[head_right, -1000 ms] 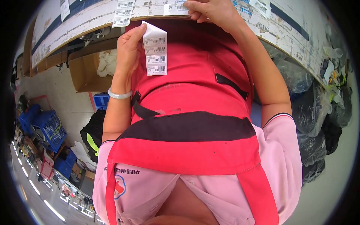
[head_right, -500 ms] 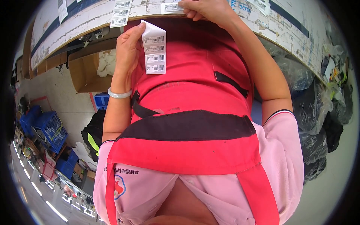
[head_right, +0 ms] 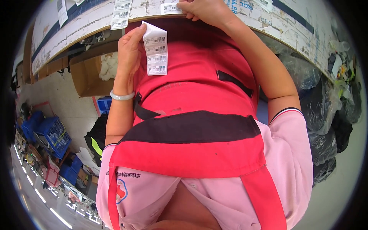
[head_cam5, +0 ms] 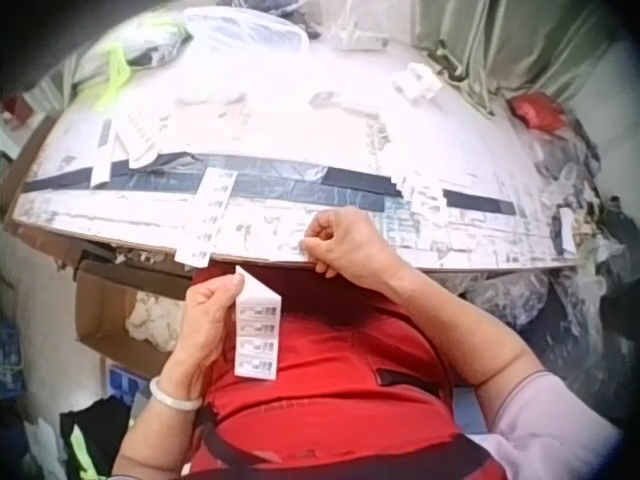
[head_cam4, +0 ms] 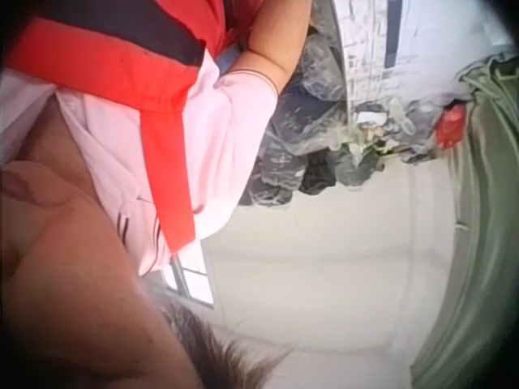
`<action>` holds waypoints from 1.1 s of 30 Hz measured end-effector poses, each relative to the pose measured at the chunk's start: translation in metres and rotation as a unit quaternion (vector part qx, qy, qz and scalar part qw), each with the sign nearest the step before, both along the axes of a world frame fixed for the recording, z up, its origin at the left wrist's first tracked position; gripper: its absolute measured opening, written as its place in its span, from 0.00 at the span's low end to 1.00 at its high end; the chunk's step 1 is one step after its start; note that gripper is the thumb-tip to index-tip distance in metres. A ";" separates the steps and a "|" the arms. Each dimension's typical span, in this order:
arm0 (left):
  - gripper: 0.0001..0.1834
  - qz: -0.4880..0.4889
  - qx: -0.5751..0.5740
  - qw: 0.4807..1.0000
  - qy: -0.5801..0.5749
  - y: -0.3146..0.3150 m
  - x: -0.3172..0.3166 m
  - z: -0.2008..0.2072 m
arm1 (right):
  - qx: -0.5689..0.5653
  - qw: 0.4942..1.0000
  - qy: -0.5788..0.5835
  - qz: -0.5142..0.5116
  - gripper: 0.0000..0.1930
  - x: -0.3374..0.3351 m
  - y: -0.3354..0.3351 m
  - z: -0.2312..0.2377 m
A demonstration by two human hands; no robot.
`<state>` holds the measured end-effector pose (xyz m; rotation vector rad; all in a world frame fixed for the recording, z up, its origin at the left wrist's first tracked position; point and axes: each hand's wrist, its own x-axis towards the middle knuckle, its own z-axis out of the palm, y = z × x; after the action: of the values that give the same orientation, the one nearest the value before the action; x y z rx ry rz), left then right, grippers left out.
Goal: The person is inspecting and organizing strips of printed labels or tags at a factory workstation.
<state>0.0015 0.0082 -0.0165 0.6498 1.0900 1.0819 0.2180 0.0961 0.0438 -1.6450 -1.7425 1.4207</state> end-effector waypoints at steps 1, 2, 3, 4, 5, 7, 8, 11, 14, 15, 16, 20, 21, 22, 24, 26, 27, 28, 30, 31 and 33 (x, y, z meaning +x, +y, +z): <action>0.13 -0.003 0.000 1.000 0.003 0.001 0.000 -0.001 | 0.000 1.000 0.006 0.000 0.08 0.002 0.000 -0.002; 0.13 -0.005 0.003 1.000 0.003 0.001 0.002 -0.001 | 0.003 1.000 0.005 -0.002 0.08 0.005 -0.001 -0.001; 0.13 -0.003 0.001 1.000 0.002 0.001 0.002 0.001 | -0.014 0.999 0.043 -0.006 0.08 0.008 -0.002 -0.001; 0.13 -0.001 -0.001 1.000 0.001 0.001 0.004 0.002 | -0.030 0.996 0.080 -0.010 0.08 0.011 -0.003 -0.001; 0.13 -0.002 0.003 1.000 -0.001 0.000 0.003 0.001 | -0.026 0.997 0.078 -0.012 0.08 0.014 -0.006 0.002; 0.13 -0.007 0.012 1.000 0.002 0.001 0.002 -0.002 | -0.014 0.993 0.113 -0.041 0.09 0.027 -0.013 0.010; 0.13 0.009 -0.005 1.000 0.008 0.000 0.003 0.002 | 0.140 0.927 0.335 0.095 0.09 0.045 -0.011 -0.010; 0.14 0.016 0.002 1.000 0.005 -0.005 -0.005 0.006 | 0.056 0.981 0.128 -0.132 0.08 0.076 -0.006 0.002; 0.15 0.011 -0.003 1.000 -0.024 0.002 -0.003 0.011 | 0.175 0.951 -0.065 -0.246 0.09 0.158 0.012 -0.009; 0.14 0.041 -0.007 0.999 -0.011 0.003 -0.001 0.010 | 0.205 0.932 -0.128 -0.270 0.09 0.182 0.016 -0.021; 0.14 0.028 -0.001 1.000 -0.002 0.004 -0.004 0.006 | 0.206 0.931 -0.130 -0.272 0.09 0.197 0.019 -0.033; 0.14 0.013 -0.010 1.000 -0.003 0.002 -0.005 0.014 | 0.260 0.885 -0.297 -0.246 0.14 0.183 0.013 -0.031; 0.14 0.018 -0.011 1.000 0.005 0.001 -0.005 0.014 | 0.313 0.850 -0.342 -0.252 0.16 0.167 0.008 -0.018; 0.14 0.008 -0.001 1.000 0.004 0.002 -0.006 0.010 | 0.312 0.862 -0.335 -0.218 0.13 0.160 0.006 -0.014; 0.14 0.019 -0.007 1.000 0.018 -0.001 -0.004 0.012 | 0.252 0.937 -0.177 -0.165 0.11 0.123 -0.006 -0.023; 0.15 0.018 0.005 1.000 0.014 -0.006 -0.007 0.014 | 0.077 0.994 0.025 -0.067 0.10 0.062 -0.036 -0.007; 0.15 0.005 0.013 1.000 0.001 -0.005 -0.006 0.015 | -0.030 0.997 0.075 -0.022 0.10 0.028 -0.050 0.008; 0.15 0.007 0.012 1.000 -0.010 -0.004 -0.003 0.017 | -0.068 0.990 0.123 0.009 0.10 0.010 -0.060 0.008; 0.15 0.023 0.014 1.000 -0.004 -0.003 0.001 0.018 | -0.108 0.977 0.177 0.045 0.10 -0.005 -0.071 -0.006; 0.15 0.038 0.019 0.999 -0.005 -0.002 0.002 0.018 | -0.125 0.972 0.189 0.059 0.09 -0.008 -0.072 -0.014; 0.16 0.066 0.072 0.995 0.030 -0.005 0.005 0.024 | -0.146 0.965 0.203 0.079 0.09 -0.014 -0.071 -0.019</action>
<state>0.0066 0.0028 0.0079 0.7373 1.1264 1.2712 0.2038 0.0250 0.0250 -1.2385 -1.5081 2.0054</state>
